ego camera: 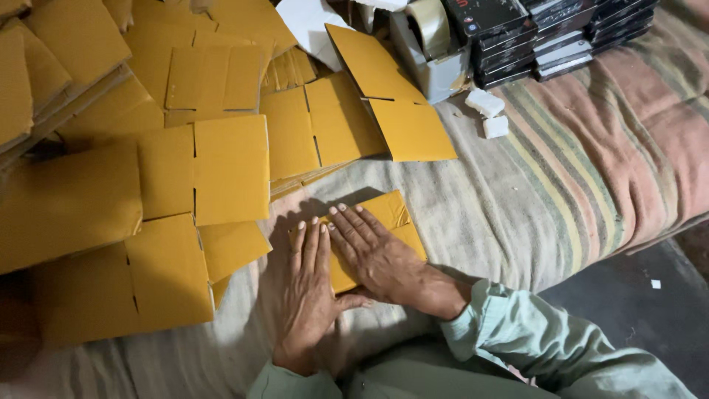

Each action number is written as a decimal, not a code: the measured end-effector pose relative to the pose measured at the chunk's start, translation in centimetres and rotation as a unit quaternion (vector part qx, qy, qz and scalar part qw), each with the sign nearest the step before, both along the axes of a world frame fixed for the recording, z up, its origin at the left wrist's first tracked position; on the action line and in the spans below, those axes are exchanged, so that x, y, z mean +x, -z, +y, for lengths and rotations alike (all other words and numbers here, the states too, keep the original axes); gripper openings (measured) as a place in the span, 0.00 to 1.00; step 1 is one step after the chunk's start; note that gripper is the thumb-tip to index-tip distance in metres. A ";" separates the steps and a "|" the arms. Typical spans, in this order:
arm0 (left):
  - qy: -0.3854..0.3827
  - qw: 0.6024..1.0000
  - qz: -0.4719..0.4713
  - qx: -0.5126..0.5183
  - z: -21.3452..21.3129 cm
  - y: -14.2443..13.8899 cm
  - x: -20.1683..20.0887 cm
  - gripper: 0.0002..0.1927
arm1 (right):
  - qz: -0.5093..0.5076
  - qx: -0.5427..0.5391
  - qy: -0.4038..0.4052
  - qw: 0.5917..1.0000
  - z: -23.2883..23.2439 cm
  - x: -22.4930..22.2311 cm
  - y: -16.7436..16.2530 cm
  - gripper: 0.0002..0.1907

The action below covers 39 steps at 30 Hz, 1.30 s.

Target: The person folds flat pre-cut yellow cardboard boxes into open rectangular boxes on a bed, pressing the creases and sides by hand, and stacks the finished boxes with a growing pile of folded boxes.

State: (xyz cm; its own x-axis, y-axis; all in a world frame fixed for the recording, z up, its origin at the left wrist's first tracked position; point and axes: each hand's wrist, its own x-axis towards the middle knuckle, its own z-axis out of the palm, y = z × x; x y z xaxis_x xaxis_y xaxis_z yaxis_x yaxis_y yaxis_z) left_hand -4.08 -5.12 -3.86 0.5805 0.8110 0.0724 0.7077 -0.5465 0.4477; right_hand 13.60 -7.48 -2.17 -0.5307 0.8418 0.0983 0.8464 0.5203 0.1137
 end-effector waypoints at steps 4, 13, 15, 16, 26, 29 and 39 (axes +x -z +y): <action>-0.013 0.999 -0.023 0.043 -0.4 0.6 -0.7 0.66 | 0.045 -0.082 0.059 0.994 -0.3 3.2 0.2 0.61; -0.106 0.978 -0.182 -0.008 -2.1 1.7 -0.8 0.61 | 0.421 -0.140 0.234 0.865 -1.5 7.0 4.0 0.45; -0.107 0.979 -0.175 -0.008 -2.1 1.8 -1.0 0.60 | 0.376 -0.067 0.243 0.892 -1.7 6.5 4.6 0.45; -0.107 0.979 -0.172 -0.007 -2.0 2.0 -1.0 0.60 | 0.322 0.005 0.246 0.914 -1.7 6.1 4.8 0.45; -0.103 0.966 -0.227 0.064 -2.6 3.2 -1.6 0.57 | 0.083 0.103 0.228 0.965 0.2 2.0 2.7 0.43; -0.079 0.958 -0.260 0.093 -2.4 3.6 -1.5 0.55 | 0.066 0.043 0.232 0.969 0.4 0.4 2.5 0.45; -0.114 0.957 -0.254 0.078 -2.6 4.0 -1.4 0.56 | 0.068 0.049 0.208 0.974 -0.9 3.7 2.5 0.44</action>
State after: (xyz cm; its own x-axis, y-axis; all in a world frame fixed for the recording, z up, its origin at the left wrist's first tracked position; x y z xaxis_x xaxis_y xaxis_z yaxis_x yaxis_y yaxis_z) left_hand -5.43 -7.76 -7.91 0.2480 0.8688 0.4287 0.5282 -0.4922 0.6919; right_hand 17.31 -8.33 -4.71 -0.1211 0.9644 0.2352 0.9926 0.1204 0.0174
